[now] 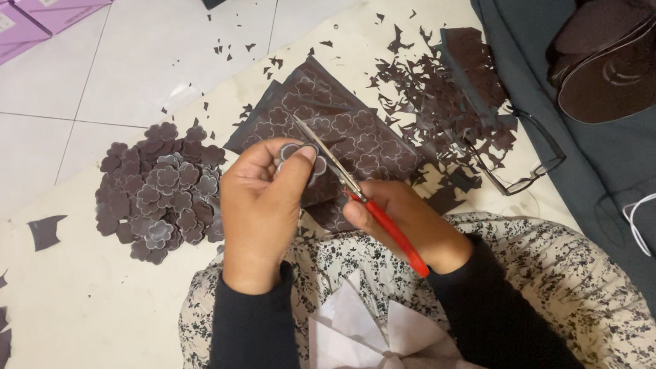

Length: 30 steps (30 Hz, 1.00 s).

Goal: The person cuts flower-shaped pieces from a brown patterned sheet using red-handled scissors. The person holds the sheet with one hand and cuts along the outlines, placing finished pieces to the side.

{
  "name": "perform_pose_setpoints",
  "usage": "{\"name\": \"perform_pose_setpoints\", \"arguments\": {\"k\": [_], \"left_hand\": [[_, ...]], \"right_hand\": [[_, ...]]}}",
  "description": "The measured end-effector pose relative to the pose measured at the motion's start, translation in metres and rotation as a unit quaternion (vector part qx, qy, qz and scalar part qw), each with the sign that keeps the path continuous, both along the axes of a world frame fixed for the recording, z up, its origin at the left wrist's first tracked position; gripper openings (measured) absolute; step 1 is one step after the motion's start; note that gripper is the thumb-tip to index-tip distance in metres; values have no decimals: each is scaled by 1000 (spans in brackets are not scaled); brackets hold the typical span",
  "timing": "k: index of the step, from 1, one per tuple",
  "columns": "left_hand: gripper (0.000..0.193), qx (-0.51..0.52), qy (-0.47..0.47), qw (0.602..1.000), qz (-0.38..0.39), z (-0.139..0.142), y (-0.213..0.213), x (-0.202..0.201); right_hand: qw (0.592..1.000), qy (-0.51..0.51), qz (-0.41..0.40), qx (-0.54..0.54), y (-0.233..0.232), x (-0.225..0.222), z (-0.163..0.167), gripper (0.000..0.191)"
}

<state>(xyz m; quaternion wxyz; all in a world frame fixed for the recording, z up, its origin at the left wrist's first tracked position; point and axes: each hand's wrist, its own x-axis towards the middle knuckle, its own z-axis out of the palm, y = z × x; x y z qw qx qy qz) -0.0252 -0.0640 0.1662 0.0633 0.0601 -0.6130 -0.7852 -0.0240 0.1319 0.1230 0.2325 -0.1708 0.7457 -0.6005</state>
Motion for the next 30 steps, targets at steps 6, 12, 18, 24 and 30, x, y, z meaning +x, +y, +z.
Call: {"name": "perform_pose_setpoints", "arguments": {"k": [6, 12, 18, 24, 30], "left_hand": [[9, -35, -17, 999, -29, 6, -6, -4], [8, -66, -39, 996, -46, 4, -12, -8], [6, 11, -34, 998, -59, -20, -10, -13], [10, -42, -15, 997, -62, -69, -6, -26], [18, -59, -94, 993, 48, -134, -26, -32]], "right_hand": [[998, 26, 30, -41, 4, -4, 5, 52], [1000, -5, 21, 5, 7, -8, 2, 54], [998, 14, -4, 66, 9, -10, -5, 54], [989, 60, -74, 112, 10, -14, -4, 47], [964, -37, -142, 223, 24, -16, -16, 43]]}}
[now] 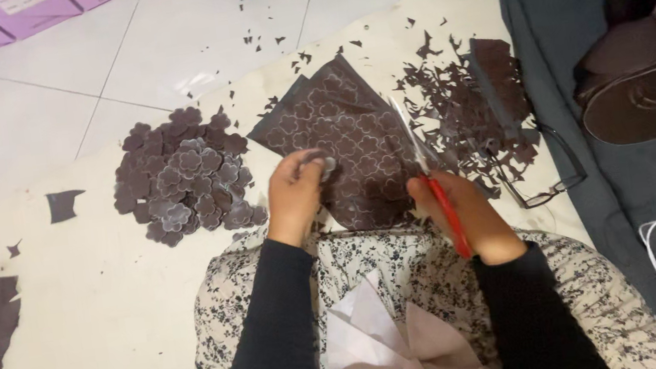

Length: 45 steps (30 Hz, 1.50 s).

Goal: The person cuts flower-shaped pieces from a brown patterned sheet using red-handled scissors. The person holds the sheet with one hand and cuts along the outlines, placing finished pieces to the side.

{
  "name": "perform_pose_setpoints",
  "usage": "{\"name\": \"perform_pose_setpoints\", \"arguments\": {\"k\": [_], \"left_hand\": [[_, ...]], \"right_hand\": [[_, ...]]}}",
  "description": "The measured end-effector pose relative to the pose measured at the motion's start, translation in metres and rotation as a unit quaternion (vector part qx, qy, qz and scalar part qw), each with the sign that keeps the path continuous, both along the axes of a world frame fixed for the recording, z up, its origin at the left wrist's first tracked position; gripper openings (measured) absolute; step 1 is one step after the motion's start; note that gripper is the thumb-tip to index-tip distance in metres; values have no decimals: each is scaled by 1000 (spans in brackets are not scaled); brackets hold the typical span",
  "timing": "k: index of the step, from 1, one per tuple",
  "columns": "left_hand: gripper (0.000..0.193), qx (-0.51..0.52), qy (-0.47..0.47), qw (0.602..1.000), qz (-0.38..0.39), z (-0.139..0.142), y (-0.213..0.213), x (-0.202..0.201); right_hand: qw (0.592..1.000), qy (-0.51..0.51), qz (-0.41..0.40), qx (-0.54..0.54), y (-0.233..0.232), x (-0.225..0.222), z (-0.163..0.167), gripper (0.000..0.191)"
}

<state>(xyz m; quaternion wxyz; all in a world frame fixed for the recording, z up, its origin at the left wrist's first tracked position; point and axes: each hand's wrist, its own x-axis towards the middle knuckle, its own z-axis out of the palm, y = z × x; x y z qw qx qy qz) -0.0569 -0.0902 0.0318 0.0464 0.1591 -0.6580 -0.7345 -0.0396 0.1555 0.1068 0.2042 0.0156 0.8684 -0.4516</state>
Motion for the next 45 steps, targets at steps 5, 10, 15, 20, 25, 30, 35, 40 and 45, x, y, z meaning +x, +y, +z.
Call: {"name": "perform_pose_setpoints", "arguments": {"k": [5, 10, 15, 20, 25, 30, 35, 40, 45], "left_hand": [[30, -16, -27, 978, 206, -33, -55, -2], [94, -258, 36, 897, 358, -39, -85, -11], [77, -353, -101, 899, 239, -45, -53, -10], [51, -429, 41, 902, 15, -58, 9, -9], [75, -537, -51, 840, -64, -64, 28, -15], [70, -555, -112, 819, -94, -65, 33, -20], [49, -488, -85, 866, -66, -73, 35, -19], [51, -338, -79, 938, 11, -80, 32, -26], [55, -219, -72, 973, -27, -67, 28, -29]], "right_hand": [[999, 44, 15, -9, 14, 5, -28, 49], [998, 55, 28, 3, 17, 5, -40, 50], [999, 41, 2, -7, 16, 2, -52, 55], [995, 28, -36, 85, 19, -10, -82, 57], [995, -14, -56, 83, 34, -18, -108, 56], [991, -64, -57, 106, 39, -20, -126, 58], [993, -24, -50, 103, 31, -20, -137, 57], [992, 10, -45, 115, 27, -19, -139, 55], [991, -20, -65, 114, 22, -21, -135, 53]]}}
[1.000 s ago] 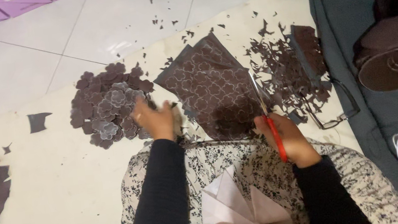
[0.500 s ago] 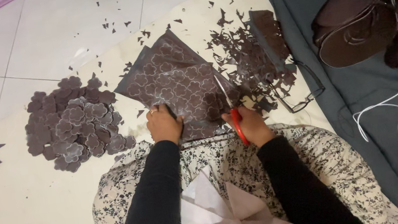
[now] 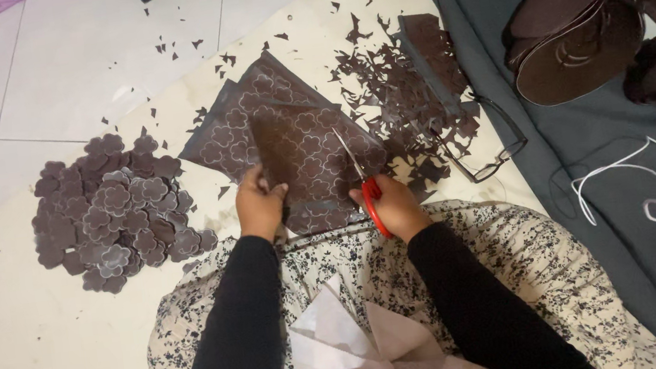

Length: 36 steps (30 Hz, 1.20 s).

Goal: The person cuts flower-shaped pieces from a brown patterned sheet using red-handled scissors. The person holds the sheet with one hand and cuts along the outlines, placing finished pieces to the side.

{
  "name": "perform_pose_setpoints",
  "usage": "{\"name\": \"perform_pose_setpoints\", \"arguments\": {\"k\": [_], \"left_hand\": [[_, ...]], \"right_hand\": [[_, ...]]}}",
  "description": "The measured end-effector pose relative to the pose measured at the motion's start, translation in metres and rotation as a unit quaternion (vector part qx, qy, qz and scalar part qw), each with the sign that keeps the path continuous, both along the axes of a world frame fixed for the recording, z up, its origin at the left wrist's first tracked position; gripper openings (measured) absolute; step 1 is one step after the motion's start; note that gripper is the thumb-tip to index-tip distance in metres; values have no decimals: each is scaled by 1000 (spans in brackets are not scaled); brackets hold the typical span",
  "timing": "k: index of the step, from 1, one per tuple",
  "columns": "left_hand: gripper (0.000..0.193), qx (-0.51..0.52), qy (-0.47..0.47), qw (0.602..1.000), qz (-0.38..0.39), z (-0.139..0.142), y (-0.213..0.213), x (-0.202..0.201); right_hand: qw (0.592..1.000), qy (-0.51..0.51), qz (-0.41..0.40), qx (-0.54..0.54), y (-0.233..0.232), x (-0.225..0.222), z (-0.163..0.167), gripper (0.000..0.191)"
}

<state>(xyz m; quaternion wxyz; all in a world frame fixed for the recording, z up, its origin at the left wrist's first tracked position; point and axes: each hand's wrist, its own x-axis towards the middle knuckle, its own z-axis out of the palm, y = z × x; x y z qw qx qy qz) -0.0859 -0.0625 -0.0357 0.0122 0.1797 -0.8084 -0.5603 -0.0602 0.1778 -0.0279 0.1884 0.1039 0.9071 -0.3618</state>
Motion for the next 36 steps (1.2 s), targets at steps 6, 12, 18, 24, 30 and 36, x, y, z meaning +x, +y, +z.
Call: {"name": "perform_pose_setpoints", "arguments": {"k": [6, 12, 18, 24, 30, 36], "left_hand": [[43, -118, 257, 950, -135, 43, 14, 23], [38, -3, 238, 952, -194, 71, 11, 36], [27, 377, 79, 908, -163, 67, -8, 53], [42, 659, 104, 743, -45, 97, -29, 51], [65, 733, 248, 603, -194, 148, -29, 69], [35, 490, 114, 859, -89, 159, -29, 76]], "right_hand": [[971, 89, -109, -192, -4, -10, 8, 54], [930, 149, -100, -322, 4, -27, 21, 36], [835, 114, -152, -517, -4, -35, 27, 34], [822, 258, -64, -503, -31, -37, 73, 19], [810, 367, -35, -457, -57, -25, 146, 22], [782, 434, 64, -444, -79, -14, 193, 24]]}}
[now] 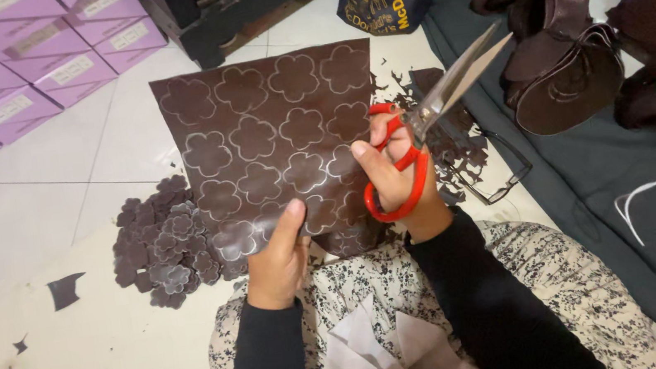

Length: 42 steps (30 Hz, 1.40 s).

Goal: The person cuts flower-shaped pieces from a brown patterned sheet using red-handled scissors. The person holds the sheet with one hand and cuts along the outlines, placing finished pieces to the side.

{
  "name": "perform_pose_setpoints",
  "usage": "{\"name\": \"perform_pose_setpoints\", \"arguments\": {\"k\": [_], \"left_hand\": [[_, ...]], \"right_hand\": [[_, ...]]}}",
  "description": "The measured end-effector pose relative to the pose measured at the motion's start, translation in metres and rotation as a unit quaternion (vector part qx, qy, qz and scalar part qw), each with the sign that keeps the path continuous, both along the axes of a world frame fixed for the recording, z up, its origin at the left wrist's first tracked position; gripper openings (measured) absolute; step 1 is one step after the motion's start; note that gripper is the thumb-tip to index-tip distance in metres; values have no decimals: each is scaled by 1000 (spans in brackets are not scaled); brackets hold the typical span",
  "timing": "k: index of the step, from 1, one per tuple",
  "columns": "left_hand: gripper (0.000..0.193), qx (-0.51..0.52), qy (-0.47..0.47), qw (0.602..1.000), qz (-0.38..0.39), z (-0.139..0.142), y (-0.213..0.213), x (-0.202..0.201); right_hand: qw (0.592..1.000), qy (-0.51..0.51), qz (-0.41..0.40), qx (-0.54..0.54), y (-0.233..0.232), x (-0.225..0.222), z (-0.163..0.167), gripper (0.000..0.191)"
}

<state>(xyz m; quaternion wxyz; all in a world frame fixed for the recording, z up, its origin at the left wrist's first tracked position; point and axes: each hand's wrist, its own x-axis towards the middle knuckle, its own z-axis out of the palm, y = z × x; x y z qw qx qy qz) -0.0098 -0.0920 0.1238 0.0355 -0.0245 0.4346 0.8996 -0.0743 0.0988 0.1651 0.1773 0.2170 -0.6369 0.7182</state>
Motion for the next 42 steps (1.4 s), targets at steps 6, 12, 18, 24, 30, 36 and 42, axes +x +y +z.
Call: {"name": "perform_pose_setpoints", "arguments": {"k": [6, 12, 18, 24, 30, 36, 42], "left_hand": [[47, -6, -4, 1000, -18, 25, -8, -14], [36, 126, 67, 987, 72, 30, -13, -22], [22, 209, 83, 969, 104, 13, -15, -36], [27, 218, 62, 968, 105, 21, -1, -26], [31, 221, 52, 968, 104, 49, 8, -8], [35, 227, 88, 967, 71, 52, 6, 0], [33, 220, 79, 969, 80, 48, 4, 2]], "right_hand": [[999, -26, 24, 33, -1, 6, 25, 21], [963, -238, 70, 107, 3, 43, 8, 23], [914, -295, 193, 200, -16, 75, -15, 30], [934, -166, 211, 234, -15, 79, -1, 33], [933, -127, 203, 268, -21, 77, 9, 34], [929, -189, 231, 218, -22, 80, 19, 39], [931, -136, 234, 244, -25, 79, 24, 38]]}}
